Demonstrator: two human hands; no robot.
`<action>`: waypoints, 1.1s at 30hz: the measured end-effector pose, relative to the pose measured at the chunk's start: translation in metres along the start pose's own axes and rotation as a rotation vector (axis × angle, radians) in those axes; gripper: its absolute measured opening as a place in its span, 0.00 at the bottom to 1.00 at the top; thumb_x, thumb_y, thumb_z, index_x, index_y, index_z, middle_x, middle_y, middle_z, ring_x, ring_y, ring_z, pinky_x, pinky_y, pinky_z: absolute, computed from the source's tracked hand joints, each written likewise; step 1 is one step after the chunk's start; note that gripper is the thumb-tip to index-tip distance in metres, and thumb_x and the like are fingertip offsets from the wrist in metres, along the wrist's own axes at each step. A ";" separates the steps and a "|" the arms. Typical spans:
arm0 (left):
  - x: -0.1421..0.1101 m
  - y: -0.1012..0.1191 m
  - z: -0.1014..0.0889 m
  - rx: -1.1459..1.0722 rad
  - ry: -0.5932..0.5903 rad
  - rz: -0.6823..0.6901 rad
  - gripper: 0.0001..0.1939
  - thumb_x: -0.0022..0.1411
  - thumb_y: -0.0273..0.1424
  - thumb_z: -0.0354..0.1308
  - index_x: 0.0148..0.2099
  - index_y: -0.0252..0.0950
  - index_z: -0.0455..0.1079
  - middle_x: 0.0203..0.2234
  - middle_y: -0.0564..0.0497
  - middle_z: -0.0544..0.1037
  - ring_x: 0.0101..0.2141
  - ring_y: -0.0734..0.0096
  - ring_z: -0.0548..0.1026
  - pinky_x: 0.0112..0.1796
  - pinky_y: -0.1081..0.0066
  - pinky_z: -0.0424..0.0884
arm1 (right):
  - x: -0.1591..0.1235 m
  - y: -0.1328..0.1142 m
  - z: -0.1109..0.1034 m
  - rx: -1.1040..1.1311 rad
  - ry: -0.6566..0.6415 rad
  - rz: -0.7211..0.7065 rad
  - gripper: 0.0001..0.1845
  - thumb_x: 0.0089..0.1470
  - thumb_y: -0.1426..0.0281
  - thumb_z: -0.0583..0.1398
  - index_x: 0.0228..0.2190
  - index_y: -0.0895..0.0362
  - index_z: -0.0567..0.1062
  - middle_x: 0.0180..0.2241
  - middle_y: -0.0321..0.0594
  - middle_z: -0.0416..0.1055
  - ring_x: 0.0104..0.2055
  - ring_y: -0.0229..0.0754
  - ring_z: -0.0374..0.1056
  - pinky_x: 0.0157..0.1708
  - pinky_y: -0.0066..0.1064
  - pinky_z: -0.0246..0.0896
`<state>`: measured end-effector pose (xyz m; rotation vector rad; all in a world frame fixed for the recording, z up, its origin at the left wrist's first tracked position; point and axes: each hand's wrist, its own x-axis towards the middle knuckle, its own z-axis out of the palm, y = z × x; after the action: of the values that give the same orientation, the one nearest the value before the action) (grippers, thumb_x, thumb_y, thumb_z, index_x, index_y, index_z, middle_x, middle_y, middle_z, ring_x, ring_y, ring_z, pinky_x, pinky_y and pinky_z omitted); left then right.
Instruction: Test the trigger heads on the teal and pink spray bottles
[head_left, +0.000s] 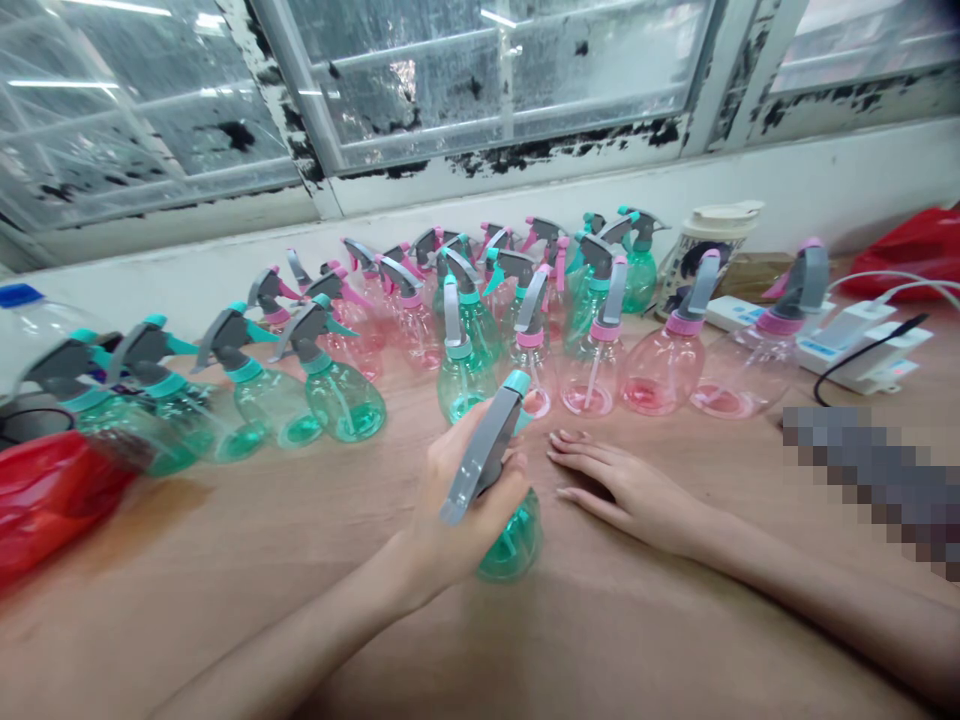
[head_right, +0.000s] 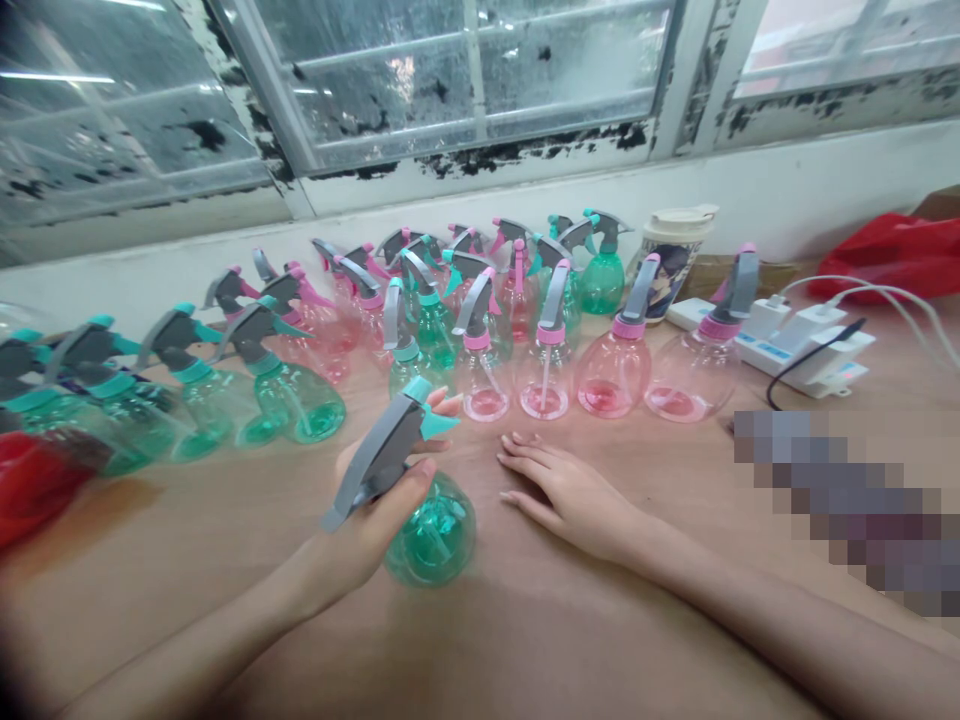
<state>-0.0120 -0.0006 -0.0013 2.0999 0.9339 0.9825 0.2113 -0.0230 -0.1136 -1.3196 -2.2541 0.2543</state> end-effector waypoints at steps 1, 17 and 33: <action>0.000 0.000 0.000 -0.001 -0.003 -0.001 0.16 0.59 0.32 0.51 0.50 0.40 0.68 0.29 0.53 0.73 0.25 0.71 0.69 0.32 0.68 0.71 | 0.000 0.000 0.000 -0.005 -0.005 0.001 0.25 0.64 0.60 0.54 0.59 0.54 0.65 0.61 0.45 0.63 0.63 0.51 0.58 0.60 0.50 0.57; 0.003 0.002 -0.005 -0.086 -0.052 -0.008 0.12 0.57 0.29 0.51 0.45 0.40 0.67 0.34 0.52 0.75 0.31 0.69 0.73 0.35 0.68 0.71 | 0.000 -0.002 -0.001 -0.010 -0.010 0.011 0.24 0.64 0.59 0.53 0.58 0.56 0.67 0.61 0.45 0.64 0.63 0.50 0.58 0.61 0.50 0.56; 0.001 0.001 0.001 -0.001 -0.040 -0.046 0.16 0.59 0.33 0.53 0.50 0.42 0.67 0.30 0.54 0.77 0.25 0.72 0.75 0.27 0.72 0.71 | 0.001 -0.003 -0.001 -0.025 -0.014 0.010 0.25 0.64 0.60 0.52 0.58 0.58 0.67 0.60 0.47 0.64 0.63 0.50 0.58 0.61 0.48 0.57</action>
<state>-0.0103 -0.0004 -0.0005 2.0802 0.9577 0.9142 0.2093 -0.0235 -0.1111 -1.3455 -2.2702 0.2409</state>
